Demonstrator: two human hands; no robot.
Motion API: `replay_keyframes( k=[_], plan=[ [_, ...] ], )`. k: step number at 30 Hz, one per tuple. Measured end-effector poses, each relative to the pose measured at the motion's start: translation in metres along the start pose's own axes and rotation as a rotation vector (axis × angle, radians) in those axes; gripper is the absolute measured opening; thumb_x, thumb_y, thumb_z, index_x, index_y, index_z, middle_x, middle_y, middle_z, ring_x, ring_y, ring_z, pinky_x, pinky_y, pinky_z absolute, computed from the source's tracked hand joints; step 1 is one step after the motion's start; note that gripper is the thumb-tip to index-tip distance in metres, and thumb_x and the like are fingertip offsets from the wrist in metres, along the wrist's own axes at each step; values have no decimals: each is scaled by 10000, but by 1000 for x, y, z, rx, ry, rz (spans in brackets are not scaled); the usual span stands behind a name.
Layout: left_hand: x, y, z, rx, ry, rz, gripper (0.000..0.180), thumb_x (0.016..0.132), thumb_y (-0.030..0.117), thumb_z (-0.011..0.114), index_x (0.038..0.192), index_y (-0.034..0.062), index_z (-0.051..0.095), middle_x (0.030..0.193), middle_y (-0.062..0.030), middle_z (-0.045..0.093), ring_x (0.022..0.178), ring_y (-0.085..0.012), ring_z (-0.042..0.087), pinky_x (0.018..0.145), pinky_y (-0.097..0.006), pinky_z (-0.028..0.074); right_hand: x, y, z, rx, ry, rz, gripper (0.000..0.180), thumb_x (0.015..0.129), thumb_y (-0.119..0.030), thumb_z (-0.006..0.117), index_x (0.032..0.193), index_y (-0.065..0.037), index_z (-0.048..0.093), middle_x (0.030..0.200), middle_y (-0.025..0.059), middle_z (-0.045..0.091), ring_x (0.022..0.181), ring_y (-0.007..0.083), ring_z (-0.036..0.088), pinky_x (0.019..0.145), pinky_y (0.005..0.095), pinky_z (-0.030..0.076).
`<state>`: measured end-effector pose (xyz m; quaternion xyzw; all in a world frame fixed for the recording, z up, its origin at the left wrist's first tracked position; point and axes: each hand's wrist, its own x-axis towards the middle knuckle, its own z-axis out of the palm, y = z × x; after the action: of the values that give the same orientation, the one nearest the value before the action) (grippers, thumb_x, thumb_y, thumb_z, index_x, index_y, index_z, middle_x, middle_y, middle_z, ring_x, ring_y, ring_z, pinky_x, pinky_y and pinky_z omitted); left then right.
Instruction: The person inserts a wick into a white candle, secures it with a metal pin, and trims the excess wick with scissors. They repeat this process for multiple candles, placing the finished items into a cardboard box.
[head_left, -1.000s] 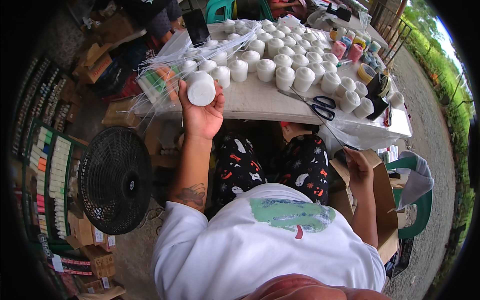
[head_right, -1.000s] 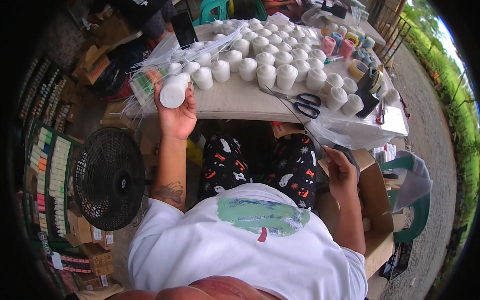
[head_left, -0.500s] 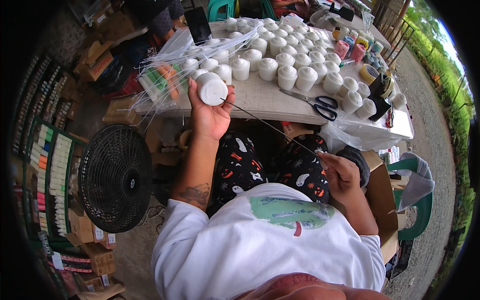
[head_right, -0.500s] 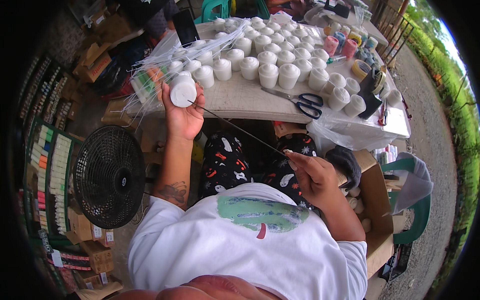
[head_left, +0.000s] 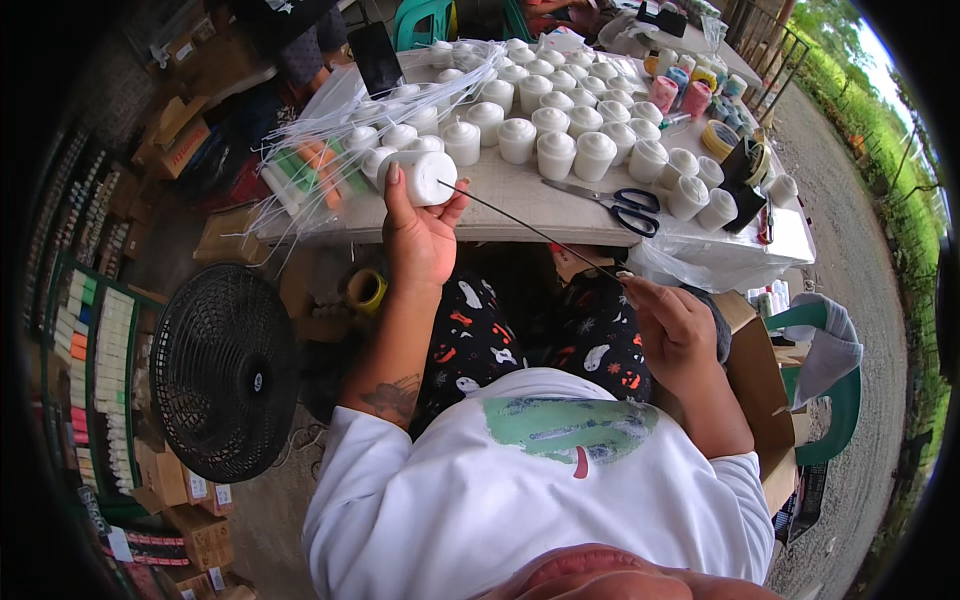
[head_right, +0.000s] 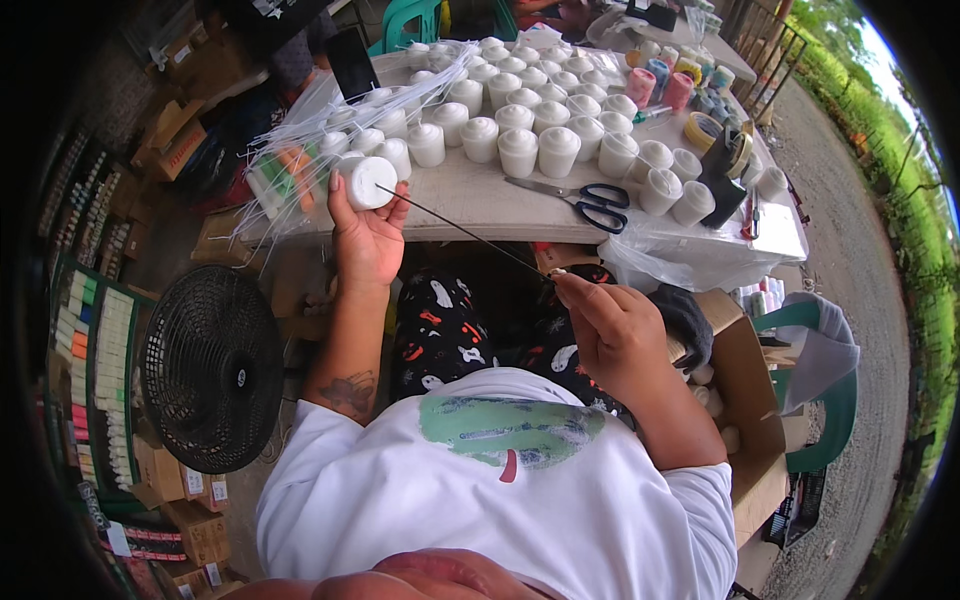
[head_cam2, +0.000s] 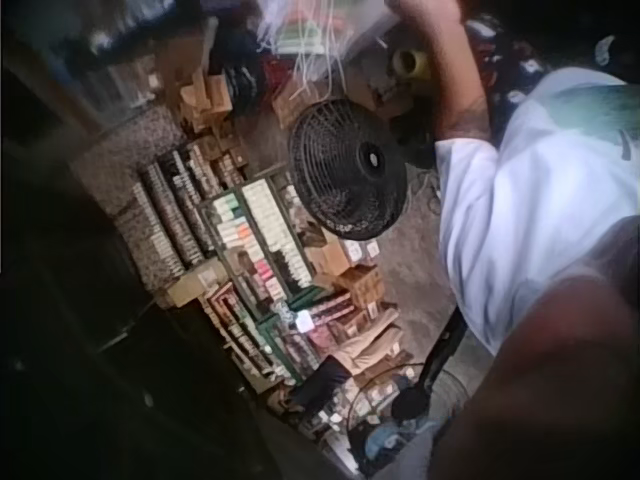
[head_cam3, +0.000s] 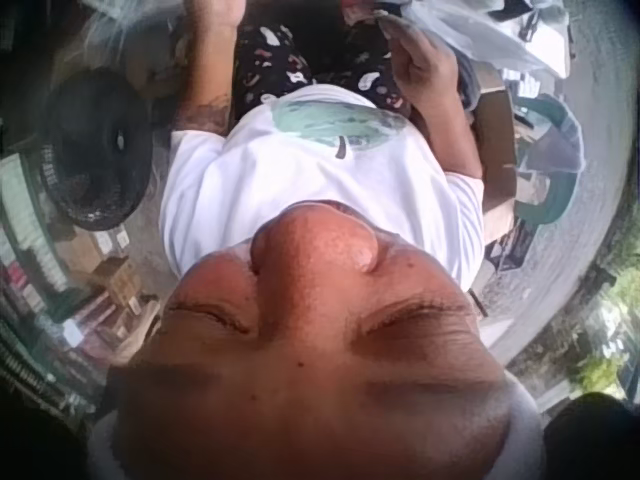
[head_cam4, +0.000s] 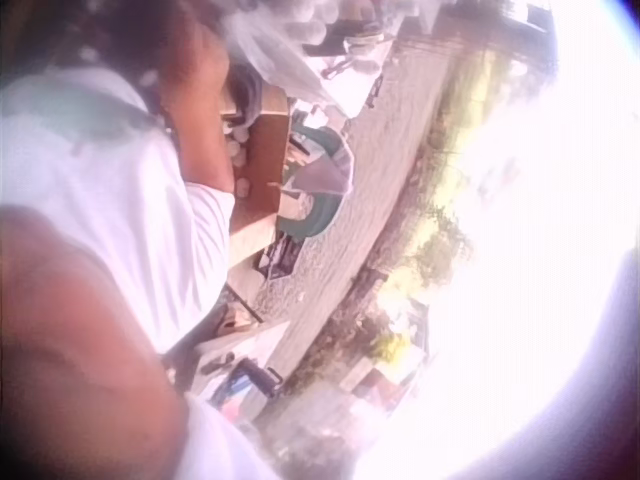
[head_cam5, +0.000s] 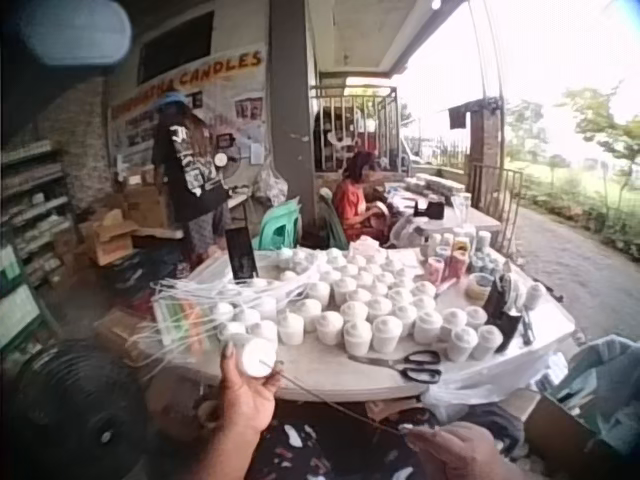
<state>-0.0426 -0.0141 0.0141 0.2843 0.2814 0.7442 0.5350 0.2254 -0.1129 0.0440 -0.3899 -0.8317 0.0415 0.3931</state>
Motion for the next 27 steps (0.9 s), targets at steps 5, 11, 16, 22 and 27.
replay_keyframes(
  k=[5,11,16,22,27],
  plan=[
    [6,23,2,162,-175,105,510,875,431,521,1202,45,459,984,-98,604,752,-227,635,660,-337,532,0,-5,-12,-31,-68,-30,354,730,55,635,1068,-48,615,704,70,612,597,238,601,547,337,473],
    [-14,-8,3,71,-66,-46,495,871,446,505,1181,64,452,944,-88,601,757,-238,639,650,-345,512,1,-3,10,89,-8,-45,342,738,83,611,1064,-18,602,737,90,629,641,255,629,558,340,492],
    [-35,-21,18,99,-237,-69,395,846,325,596,1082,24,497,943,-128,578,762,-247,636,706,-331,503,1,-3,29,228,-42,43,301,777,104,568,1057,-5,581,841,118,656,731,276,655,610,322,520],
    [-7,3,2,109,-91,54,480,864,393,556,1162,29,460,989,-116,586,796,-256,630,708,-355,519,-6,6,20,375,-48,121,233,839,71,543,1057,-1,579,821,102,627,730,234,639,646,260,483],
    [-3,0,-10,137,16,29,492,867,429,534,1173,50,465,961,-93,608,762,-241,637,728,-350,528,-7,8,21,440,-119,160,250,840,67,533,1072,-15,576,853,112,648,760,254,653,662,286,503]
  ],
)
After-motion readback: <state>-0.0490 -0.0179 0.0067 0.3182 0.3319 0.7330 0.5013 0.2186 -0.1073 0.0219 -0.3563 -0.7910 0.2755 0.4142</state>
